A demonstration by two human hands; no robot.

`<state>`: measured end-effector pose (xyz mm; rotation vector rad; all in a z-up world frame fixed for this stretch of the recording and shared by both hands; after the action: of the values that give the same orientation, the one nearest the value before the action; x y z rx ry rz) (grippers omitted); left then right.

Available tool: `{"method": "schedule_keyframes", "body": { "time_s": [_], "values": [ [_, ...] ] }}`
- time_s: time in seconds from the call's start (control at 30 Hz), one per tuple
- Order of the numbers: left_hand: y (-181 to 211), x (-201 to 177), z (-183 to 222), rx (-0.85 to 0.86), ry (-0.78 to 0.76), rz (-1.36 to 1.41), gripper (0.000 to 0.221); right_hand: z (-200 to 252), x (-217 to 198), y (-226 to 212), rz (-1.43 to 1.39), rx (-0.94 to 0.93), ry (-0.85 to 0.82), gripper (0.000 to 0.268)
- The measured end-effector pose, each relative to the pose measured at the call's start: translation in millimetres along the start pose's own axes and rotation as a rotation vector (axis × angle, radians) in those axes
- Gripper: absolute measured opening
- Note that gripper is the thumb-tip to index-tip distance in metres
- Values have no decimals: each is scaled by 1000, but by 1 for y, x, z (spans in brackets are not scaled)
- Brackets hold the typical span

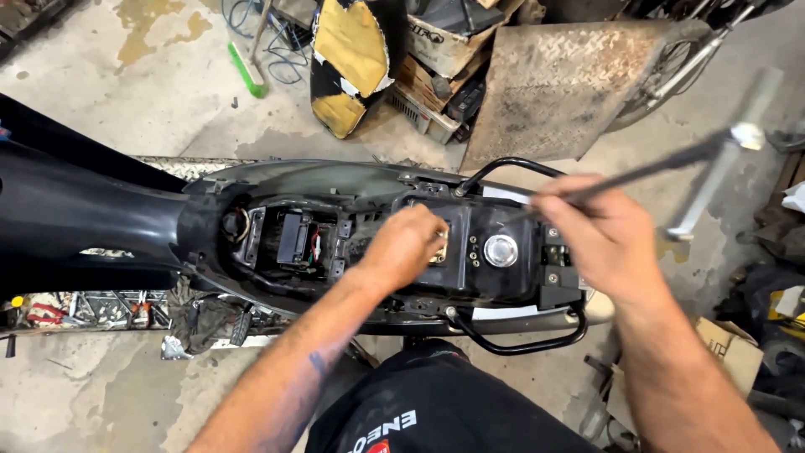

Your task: Removing the seat and disassembling internal components of a motorcycle using a T-handle wrench

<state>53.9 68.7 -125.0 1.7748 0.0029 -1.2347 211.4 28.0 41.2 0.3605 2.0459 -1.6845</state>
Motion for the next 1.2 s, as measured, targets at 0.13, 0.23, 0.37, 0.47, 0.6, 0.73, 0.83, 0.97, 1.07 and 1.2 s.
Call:
{"method": "schedule_keyframes", "body": {
  "time_s": [0.13, 0.23, 0.37, 0.47, 0.6, 0.73, 0.83, 0.97, 1.07, 1.2],
  "values": [
    [23, 28, -19, -46, -144, -101, 18, 38, -29, 21, 11, 111, 23, 13],
    [21, 40, -23, -83, -111, -144, 26, 65, -42, 38, -62, 163, 88, 12],
    [32, 0, -13, -268, -150, -43, 65, 83, -50, 45, -70, 116, 105, 12],
    [7, -17, 9, -450, -145, -6, 93, 96, -56, 48, -35, 76, 85, 12],
    [1, -18, 15, -526, -344, 98, 101, 103, -51, 51, -60, 40, 56, 9],
    [-6, -7, 3, -383, -365, -82, 78, 104, -44, 60, -99, 69, 50, 10],
    [4, -7, -1, -299, -341, -195, 62, 102, -39, 62, -94, 63, 8, 11],
    [11, -1, -4, -282, -300, -304, 29, 98, -34, 59, -118, 11, -34, 12],
    [25, 7, 2, -195, -264, -408, 19, 100, -32, 60, -129, 2, -23, 13],
    [14, 18, 8, -162, -131, -451, 17, 104, -31, 71, -129, 62, -8, 14]
  ]
}}
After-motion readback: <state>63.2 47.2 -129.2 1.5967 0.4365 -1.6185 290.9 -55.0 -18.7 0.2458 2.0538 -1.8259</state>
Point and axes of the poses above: each hand's wrist, its own z-axis away from the middle knuckle, its own x-axis out of the palm, y = z × x, the point moved 9 cm from there along -z, towards the middle knuckle, and after that the axes turned 14 degrees about -y, right-handed, at the moved point
